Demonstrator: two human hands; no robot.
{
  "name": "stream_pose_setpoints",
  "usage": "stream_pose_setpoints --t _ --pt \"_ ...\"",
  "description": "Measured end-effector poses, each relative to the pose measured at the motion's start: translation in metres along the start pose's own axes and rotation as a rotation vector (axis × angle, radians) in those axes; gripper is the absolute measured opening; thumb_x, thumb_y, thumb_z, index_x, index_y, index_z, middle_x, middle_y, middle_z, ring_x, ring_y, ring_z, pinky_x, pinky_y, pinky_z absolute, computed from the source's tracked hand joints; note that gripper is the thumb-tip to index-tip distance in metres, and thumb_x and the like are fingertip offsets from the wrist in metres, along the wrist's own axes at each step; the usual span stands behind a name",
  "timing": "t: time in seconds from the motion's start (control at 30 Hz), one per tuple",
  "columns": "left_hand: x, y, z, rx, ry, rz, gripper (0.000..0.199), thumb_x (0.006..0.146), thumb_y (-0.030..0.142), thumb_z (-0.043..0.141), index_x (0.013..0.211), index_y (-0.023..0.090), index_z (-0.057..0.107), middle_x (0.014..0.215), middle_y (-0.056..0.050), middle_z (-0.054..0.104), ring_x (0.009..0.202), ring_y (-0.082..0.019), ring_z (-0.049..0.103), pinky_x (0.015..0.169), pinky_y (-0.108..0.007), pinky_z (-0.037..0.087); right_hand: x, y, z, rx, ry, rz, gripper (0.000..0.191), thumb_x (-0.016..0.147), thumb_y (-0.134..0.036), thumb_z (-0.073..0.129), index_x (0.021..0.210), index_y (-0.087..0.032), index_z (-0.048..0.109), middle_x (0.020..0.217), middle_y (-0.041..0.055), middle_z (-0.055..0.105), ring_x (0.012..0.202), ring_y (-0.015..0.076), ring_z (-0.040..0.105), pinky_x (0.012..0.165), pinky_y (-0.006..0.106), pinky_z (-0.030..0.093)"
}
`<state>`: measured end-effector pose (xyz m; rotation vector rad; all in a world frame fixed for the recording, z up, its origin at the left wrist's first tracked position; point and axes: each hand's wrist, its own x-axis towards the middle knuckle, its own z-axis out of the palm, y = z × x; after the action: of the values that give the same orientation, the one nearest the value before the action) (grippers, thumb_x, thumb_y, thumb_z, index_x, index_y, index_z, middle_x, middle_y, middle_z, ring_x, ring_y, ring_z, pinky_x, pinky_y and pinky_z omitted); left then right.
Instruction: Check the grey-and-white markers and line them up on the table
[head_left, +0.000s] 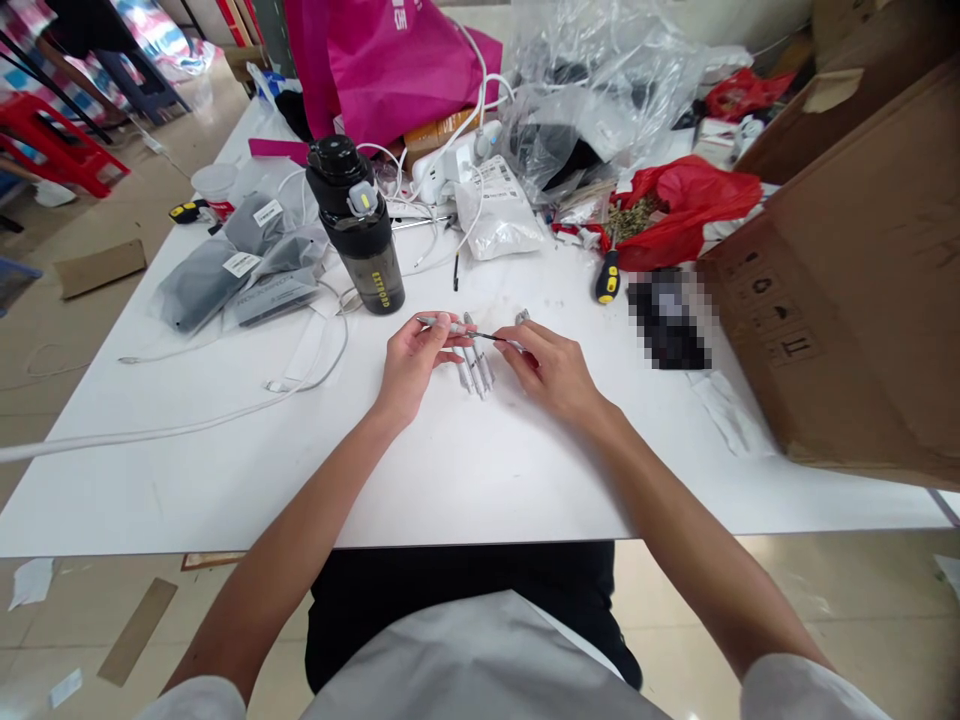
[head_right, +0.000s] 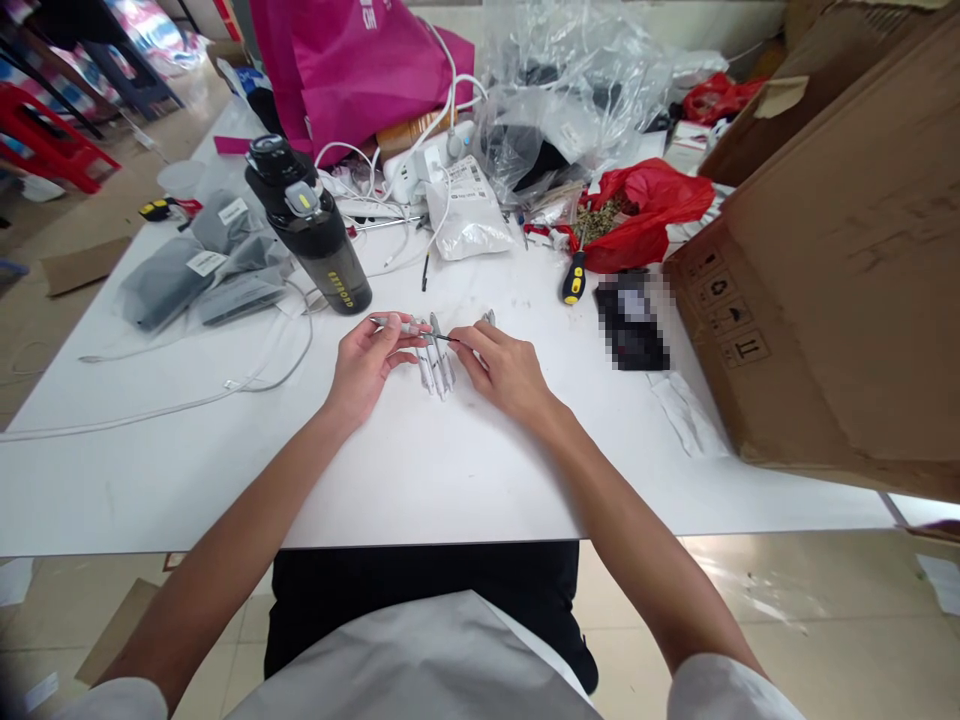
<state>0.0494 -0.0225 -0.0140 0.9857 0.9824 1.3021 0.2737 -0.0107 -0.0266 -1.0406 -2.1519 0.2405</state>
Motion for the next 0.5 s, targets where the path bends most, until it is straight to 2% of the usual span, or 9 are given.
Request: stream_pose_setpoints --t 0.17,0.37,0.43,0.5 --pt "-0.0014 -0.0036 0.0014 0.023 -0.056 -0.01 0.04 0.094 0.056 0.083 0.107 0.019 0.073 0.112 -0.012 0.083 0.097 -0.021 0.081 0.08 -0.031 0.063 -0.0016 -0.0002 0.0028 -0.018 -0.008 -0.011 0.027 0.116 -0.035 0.05 0.117 -0.022 0.074 0.091 0.0052 0.072 0.069 0.0162 0.06 0.063 0.031 0.039" --pt "-0.0006 -0.0057 -0.0009 0.16 -0.093 -0.009 0.036 0.079 0.041 0.097 0.099 0.018 0.078 0.088 -0.005 0.08 0.082 -0.017 0.076 0.077 -0.03 0.062 -0.0025 -0.002 0.0027 -0.014 -0.029 -0.042 0.027 0.116 -0.033 0.049 0.119 -0.022 0.074 0.095 0.005 0.074 0.07 0.0149 0.061 0.063 0.03 0.041" --pt "-0.0011 -0.0039 -0.0023 0.237 -0.088 0.027 0.031 0.08 0.039 0.096 0.097 0.019 0.08 0.091 -0.005 0.08 0.078 -0.016 0.074 0.075 -0.03 0.061 -0.0026 -0.0026 0.0023 -0.031 -0.033 -0.059 0.028 0.117 -0.033 0.049 0.119 -0.023 0.074 0.096 0.0053 0.075 0.071 0.015 0.062 0.063 0.03 0.04" --pt "-0.002 -0.0016 -0.0037 0.342 -0.099 0.09 0.024 0.084 0.037 0.091 0.1 0.02 0.083 0.101 -0.006 0.082 0.083 -0.017 0.075 0.078 -0.031 0.061 -0.0027 -0.0027 0.0018 -0.047 -0.034 -0.074 0.029 0.117 -0.034 0.049 0.119 -0.023 0.075 0.097 0.0057 0.076 0.072 0.015 0.063 0.062 0.03 0.04"
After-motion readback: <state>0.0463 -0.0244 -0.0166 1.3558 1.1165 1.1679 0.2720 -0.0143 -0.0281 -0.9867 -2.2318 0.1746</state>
